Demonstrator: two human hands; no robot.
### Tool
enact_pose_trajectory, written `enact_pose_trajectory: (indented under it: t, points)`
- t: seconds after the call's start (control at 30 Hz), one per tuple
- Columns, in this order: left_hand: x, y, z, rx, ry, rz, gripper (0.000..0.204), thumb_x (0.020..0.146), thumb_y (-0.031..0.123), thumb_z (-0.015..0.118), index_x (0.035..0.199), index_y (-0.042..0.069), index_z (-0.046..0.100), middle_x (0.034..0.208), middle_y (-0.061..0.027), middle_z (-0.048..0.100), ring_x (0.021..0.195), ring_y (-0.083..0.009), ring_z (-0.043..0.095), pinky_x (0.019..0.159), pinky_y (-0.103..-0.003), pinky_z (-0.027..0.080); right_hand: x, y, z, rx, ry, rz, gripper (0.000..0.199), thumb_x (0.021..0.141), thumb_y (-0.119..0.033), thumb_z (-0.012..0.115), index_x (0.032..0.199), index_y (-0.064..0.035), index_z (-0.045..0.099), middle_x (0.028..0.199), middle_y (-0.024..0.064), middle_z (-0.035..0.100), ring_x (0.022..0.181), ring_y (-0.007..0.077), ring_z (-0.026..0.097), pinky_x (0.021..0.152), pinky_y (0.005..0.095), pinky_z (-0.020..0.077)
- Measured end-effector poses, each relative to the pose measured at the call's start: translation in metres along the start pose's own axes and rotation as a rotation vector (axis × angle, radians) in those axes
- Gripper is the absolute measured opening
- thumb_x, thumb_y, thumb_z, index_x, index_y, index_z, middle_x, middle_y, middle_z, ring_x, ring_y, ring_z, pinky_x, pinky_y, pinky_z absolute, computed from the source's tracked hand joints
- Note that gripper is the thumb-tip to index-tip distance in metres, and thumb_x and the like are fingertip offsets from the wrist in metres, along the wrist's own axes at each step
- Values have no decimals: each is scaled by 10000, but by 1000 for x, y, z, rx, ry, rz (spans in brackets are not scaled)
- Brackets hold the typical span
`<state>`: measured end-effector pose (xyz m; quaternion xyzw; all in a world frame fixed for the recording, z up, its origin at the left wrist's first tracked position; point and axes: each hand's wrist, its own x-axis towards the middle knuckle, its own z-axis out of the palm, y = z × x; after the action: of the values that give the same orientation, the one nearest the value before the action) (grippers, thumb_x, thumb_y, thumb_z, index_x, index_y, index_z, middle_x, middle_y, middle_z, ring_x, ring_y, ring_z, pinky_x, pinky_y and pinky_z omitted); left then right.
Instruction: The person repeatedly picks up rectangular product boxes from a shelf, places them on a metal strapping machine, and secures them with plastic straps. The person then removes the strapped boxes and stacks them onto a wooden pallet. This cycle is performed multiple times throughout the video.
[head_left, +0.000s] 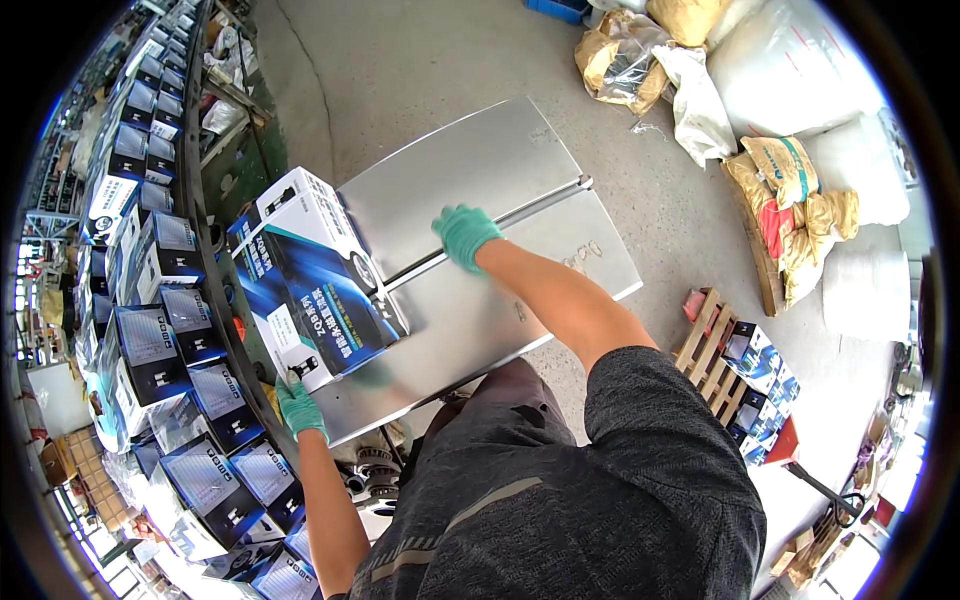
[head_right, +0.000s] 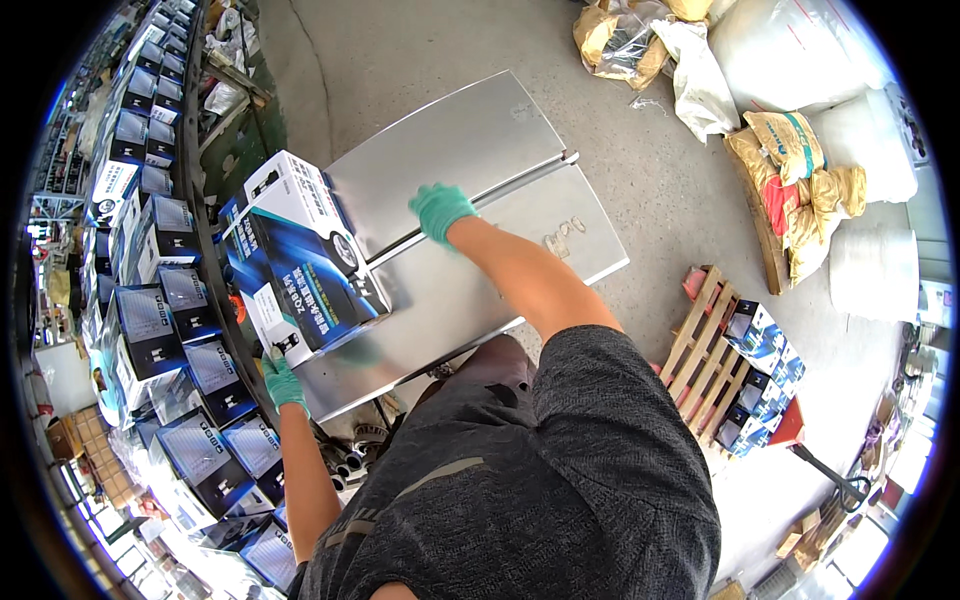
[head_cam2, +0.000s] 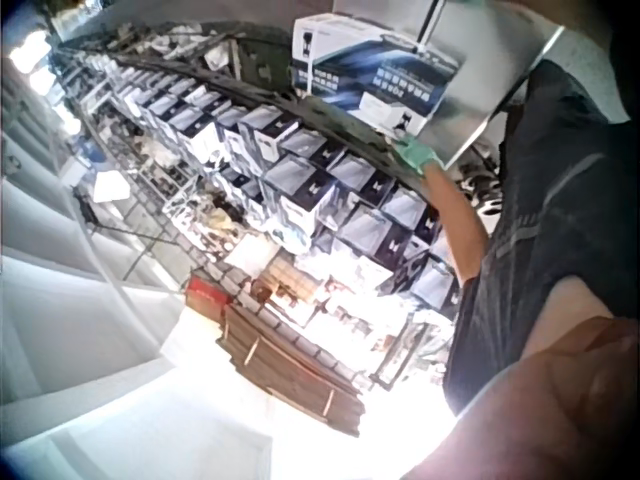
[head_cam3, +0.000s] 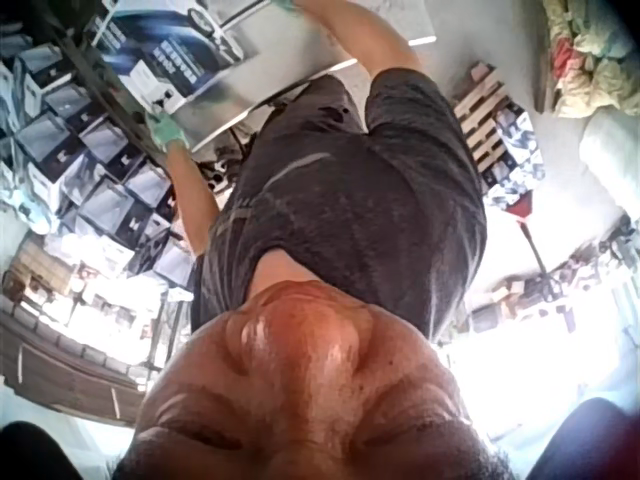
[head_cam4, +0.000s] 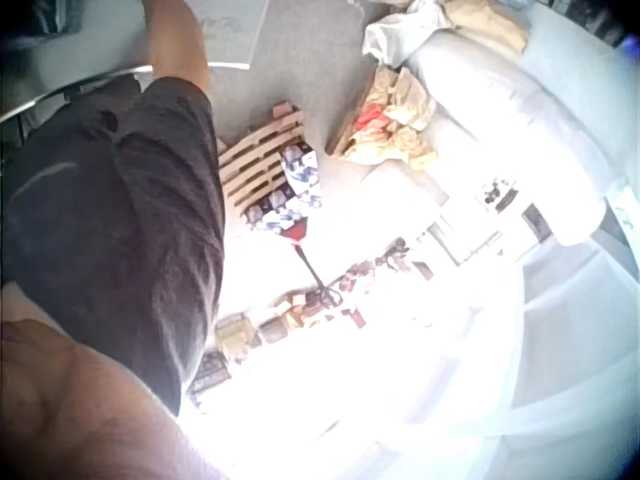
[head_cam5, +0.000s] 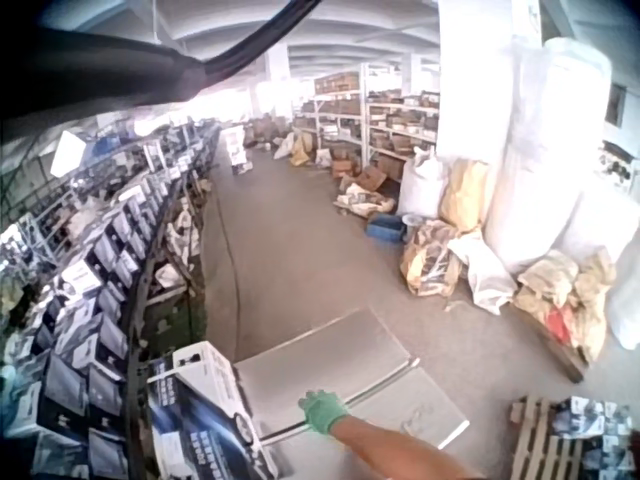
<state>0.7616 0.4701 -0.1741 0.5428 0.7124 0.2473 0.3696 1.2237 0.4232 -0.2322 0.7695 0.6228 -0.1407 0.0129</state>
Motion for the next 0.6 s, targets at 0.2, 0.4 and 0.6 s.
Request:
enact_pose_trajectory:
  t: [0.2, 0.4, 0.6]
  points:
    - [4, -15, -7, 15, 29, -101, 627, 1068, 498, 506, 1513, 59, 461, 1354, -115, 629, 1138, -200, 614, 994, -335, 479, -31, 154, -47, 265, 226, 967, 466, 929, -419, 615, 1311, -154, 637, 1355, 193, 617, 1228, 370, 632, 998, 483, 539]
    - [12, -17, -2, 64, -19, -92, 678, 1078, 505, 476, 1560, 38, 380, 1390, -136, 607, 1169, -195, 609, 1006, -324, 476, -46, 311, 95, 713, 224, 830, 545, 988, -483, 510, 1446, -192, 566, 1439, 164, 597, 1279, 368, 599, 1065, 475, 483]
    - [12, -28, -24, 229, 50, 189, 536, 1060, 275, 572, 1503, 3, 439, 1367, -162, 577, 1209, -267, 573, 1043, -377, 448, -48, 280, 48, 803, 721, 867, 287, 983, -279, 588, 1108, -115, 786, 999, 102, 786, 871, 237, 742, 794, 394, 575]
